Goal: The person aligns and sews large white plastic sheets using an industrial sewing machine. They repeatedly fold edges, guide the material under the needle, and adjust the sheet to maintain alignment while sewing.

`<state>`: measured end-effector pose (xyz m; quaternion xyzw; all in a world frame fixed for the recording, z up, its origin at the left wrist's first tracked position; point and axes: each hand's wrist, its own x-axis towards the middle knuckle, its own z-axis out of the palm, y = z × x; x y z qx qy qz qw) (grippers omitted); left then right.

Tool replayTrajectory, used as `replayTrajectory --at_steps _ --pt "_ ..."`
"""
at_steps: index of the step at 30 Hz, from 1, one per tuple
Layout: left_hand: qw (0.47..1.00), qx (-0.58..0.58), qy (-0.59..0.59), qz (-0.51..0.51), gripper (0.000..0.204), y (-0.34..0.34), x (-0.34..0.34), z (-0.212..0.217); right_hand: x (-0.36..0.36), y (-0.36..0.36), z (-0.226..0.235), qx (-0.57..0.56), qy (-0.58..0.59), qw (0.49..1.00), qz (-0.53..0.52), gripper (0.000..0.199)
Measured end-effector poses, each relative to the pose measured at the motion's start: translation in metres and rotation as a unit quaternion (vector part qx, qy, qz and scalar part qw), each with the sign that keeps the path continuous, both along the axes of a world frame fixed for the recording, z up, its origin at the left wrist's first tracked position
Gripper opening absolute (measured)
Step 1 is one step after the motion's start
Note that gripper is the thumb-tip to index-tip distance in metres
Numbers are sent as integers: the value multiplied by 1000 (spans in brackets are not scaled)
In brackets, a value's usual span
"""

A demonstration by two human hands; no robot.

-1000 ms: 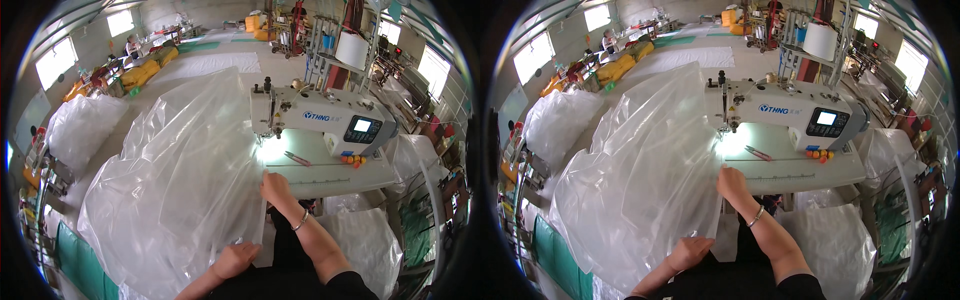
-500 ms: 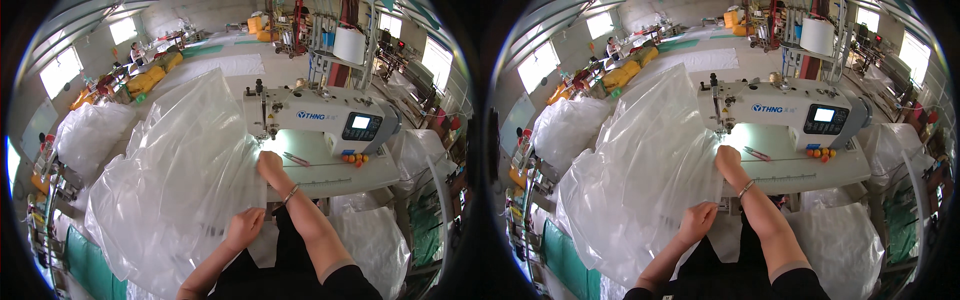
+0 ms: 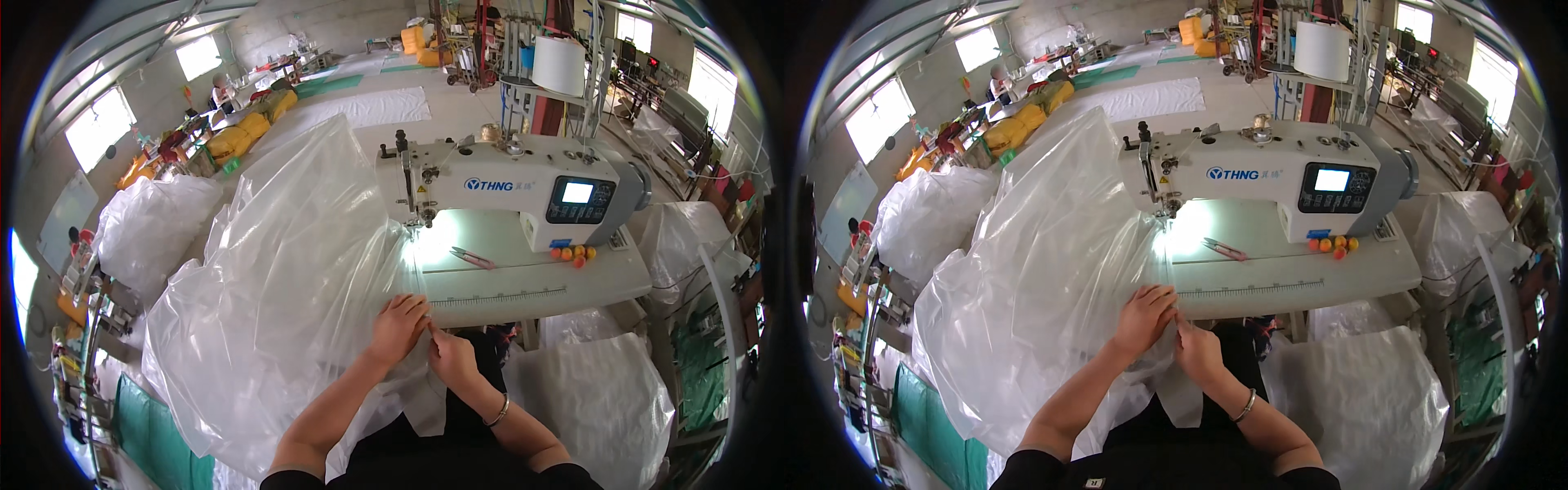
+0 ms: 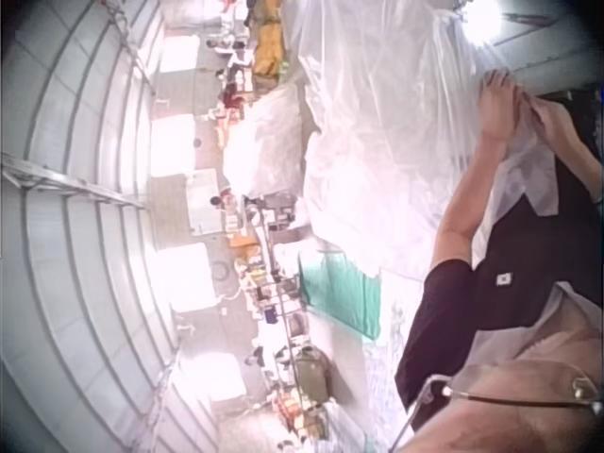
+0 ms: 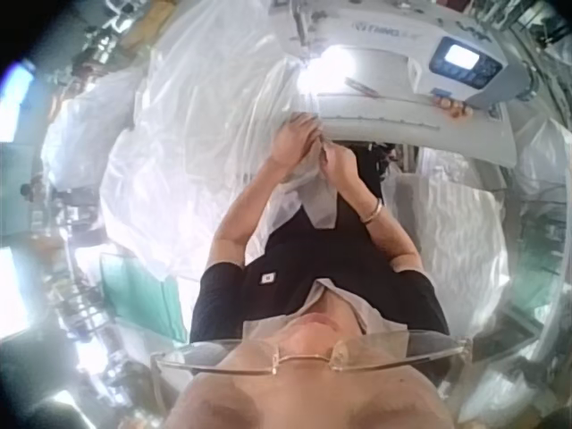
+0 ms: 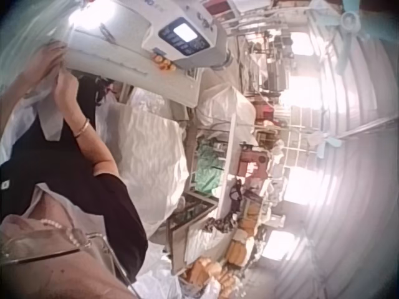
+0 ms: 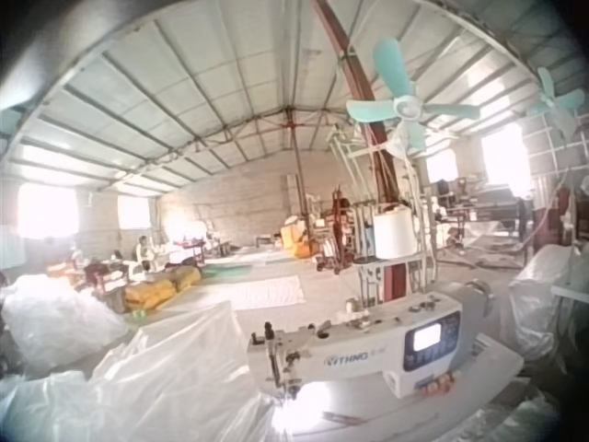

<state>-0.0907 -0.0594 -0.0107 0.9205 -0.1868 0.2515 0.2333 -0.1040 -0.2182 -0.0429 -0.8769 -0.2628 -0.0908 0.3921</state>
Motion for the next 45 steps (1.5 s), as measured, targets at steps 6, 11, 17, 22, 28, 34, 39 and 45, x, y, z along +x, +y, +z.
replayTrajectory --at_steps 6,11,17,22,28,34,39,45 --pt "999 38 26 -12 21 29 29 -7 15 22 11 39 1 999 -18 32" --pt "994 38 79 -59 21 51 70 -5 40 37 16 12 53 998 -33 23" --pt "995 -23 52 -79 22 66 125 -7 82 46 16 -22 39 998 -33 26" --pt "997 -2 40 -71 20 86 158 -8 100 50 13 50 69 996 -30 30" --pt "993 7 112 -26 27 68 120 -2 41 25 25 213 315 925 -8 40" --pt "984 55 166 -31 51 56 37 11 -10 55 -30 310 342 880 113 30" --pt "981 59 176 -57 54 71 31 8 -14 47 -26 403 452 786 126 21" --pt "973 138 177 -50 49 65 25 19 -15 -13 -6 372 453 808 54 24"
